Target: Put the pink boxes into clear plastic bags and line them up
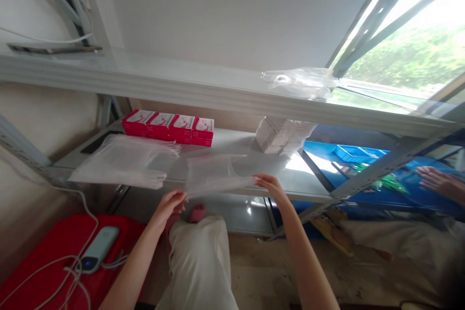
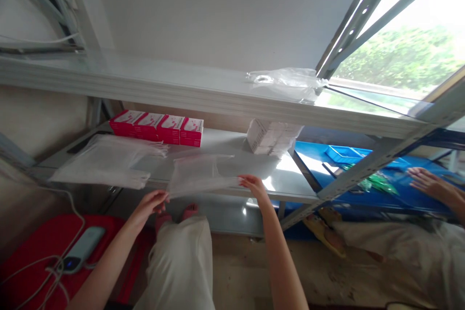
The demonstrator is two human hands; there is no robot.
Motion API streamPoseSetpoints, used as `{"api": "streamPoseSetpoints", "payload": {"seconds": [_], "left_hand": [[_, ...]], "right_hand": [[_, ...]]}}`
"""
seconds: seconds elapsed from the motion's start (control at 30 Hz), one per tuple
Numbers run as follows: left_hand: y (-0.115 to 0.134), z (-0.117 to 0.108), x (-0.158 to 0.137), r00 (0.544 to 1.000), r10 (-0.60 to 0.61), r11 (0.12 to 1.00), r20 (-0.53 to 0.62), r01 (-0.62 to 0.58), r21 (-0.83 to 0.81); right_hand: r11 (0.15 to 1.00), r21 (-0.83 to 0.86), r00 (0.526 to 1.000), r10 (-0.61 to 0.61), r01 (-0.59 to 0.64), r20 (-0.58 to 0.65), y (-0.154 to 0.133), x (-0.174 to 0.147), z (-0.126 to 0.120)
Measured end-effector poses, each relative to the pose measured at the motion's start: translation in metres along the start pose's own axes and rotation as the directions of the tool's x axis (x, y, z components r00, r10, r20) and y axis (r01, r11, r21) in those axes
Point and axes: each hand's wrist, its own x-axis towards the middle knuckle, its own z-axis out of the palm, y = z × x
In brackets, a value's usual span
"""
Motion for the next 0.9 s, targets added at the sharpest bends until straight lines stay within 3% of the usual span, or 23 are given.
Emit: {"api": "streamPoseSetpoints", "payload": {"seconds": [0.1,0.2,0.33,0.47,0.6,0.7,0.8,0.87,0.9], "left_hand": [[-0.010,-0.001,-0.010,0.980,-0.150,0.988,0.131,0.152,-0.008],[-0.017,0.006,-0.011,0.964,-0.201,0.978,0.177,0.207,-0.017],[-0.029,0.014,-0.001,0.981,-0.119,0.991,0.156,0.128,-0.047],[-0.037,0.012,0.005,0.993,-0.059,0.995,0.107,0.067,-0.073],[-0.038,0.009,0.004,0.985,-0.052,0.997,0.167,0.061,-0.051],[-0.039,0.009,0.003,0.980,-0.027,0.999,0.195,0.033,-0.030],[-0.041,0.011,0.004,0.977,0.002,1.000,0.211,0.002,-0.019],[-0.044,0.013,0.004,0.974,0.020,1.000,0.227,-0.015,-0.023],[-0.045,0.014,0.004,0.971,0.029,0.999,0.238,-0.023,-0.029]], "right_hand": [[0.995,-0.099,0.990,0.012,0.002,0.141,0.005,-0.006,-0.016],[0.993,-0.117,0.966,0.022,0.008,0.257,0.010,-0.011,-0.021],[0.983,-0.168,0.953,-0.026,0.080,0.302,0.018,-0.010,-0.024],[0.932,-0.335,0.945,-0.023,0.139,0.326,0.025,-0.010,-0.039],[0.863,-0.457,0.884,0.025,0.216,0.466,0.005,-0.006,-0.045],[0.762,-0.508,0.870,-0.144,0.401,0.471,-0.029,0.009,-0.010],[0.581,-0.579,0.814,-0.318,0.572,0.486,-0.058,0.036,0.062],[0.473,-0.657,0.807,-0.282,0.587,0.518,-0.064,0.059,0.118],[0.462,-0.665,0.806,-0.261,0.587,0.531,-0.064,0.071,0.143]]}}
